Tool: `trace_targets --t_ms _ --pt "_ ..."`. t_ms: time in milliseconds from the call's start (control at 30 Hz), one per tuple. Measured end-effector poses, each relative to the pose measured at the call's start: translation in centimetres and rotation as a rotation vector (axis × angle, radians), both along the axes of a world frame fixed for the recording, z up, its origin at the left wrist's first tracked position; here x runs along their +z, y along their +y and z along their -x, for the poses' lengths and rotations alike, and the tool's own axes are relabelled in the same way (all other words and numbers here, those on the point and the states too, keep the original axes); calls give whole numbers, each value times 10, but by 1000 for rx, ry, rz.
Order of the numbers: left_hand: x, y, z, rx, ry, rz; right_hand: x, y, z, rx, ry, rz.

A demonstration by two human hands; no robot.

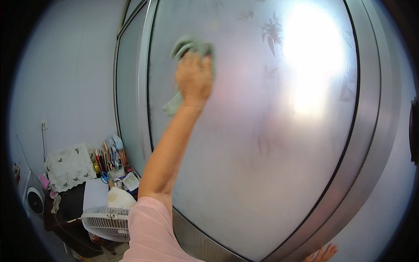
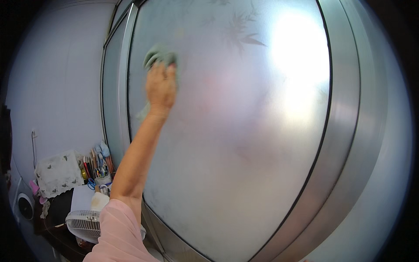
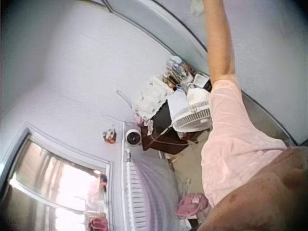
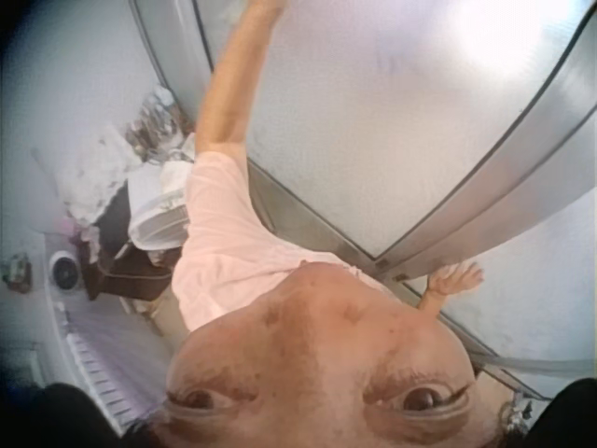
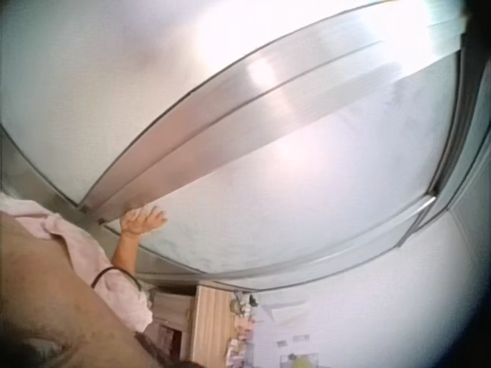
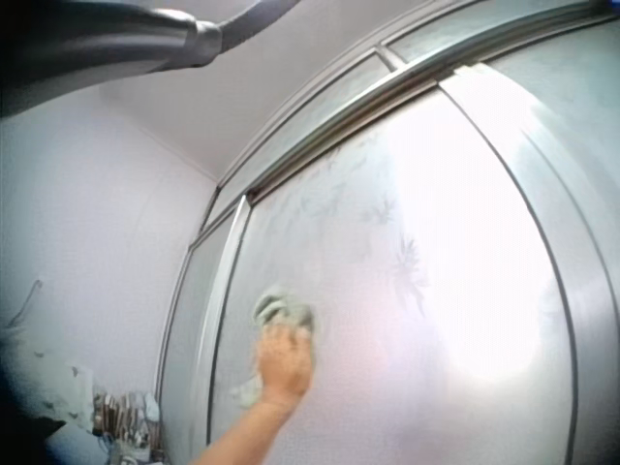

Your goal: The person organizes small items on a desk, then wipes the desk surface with a cloth. They proceed to wipe the sliding wardrobe doors and the lower cabinet area with the same cloth.

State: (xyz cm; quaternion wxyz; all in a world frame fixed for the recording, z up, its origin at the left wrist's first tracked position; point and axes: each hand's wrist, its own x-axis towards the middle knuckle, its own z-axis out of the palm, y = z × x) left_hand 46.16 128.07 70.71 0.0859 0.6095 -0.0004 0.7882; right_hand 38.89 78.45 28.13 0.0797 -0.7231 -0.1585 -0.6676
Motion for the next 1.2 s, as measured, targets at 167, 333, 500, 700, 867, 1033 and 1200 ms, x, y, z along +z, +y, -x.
trace_targets --t_ms 167,333,500,700,867,1033,1200 --pt "46 -120 3 -55 -275 -796 -3 -3 -6 -45 -64 -14" --pt "108 -74 -14 11 -367 -773 2 12 -9 -79 -38 -32" --pt "81 97 -31 -8 146 237 -4 9 -15 -89 -26 -41" --pt "-50 246 -53 -53 237 717 -7 17 -19 -84 -26 -61" --pt "-22 90 -25 -371 126 74 -6 14 -22 -99 -61 -43" --pt "-22 -19 -7 16 -62 -713 -12 14 -28 -130 -71 -64" --pt "2 111 -42 258 89 -105 -14 15 -32 -104 -31 -82"
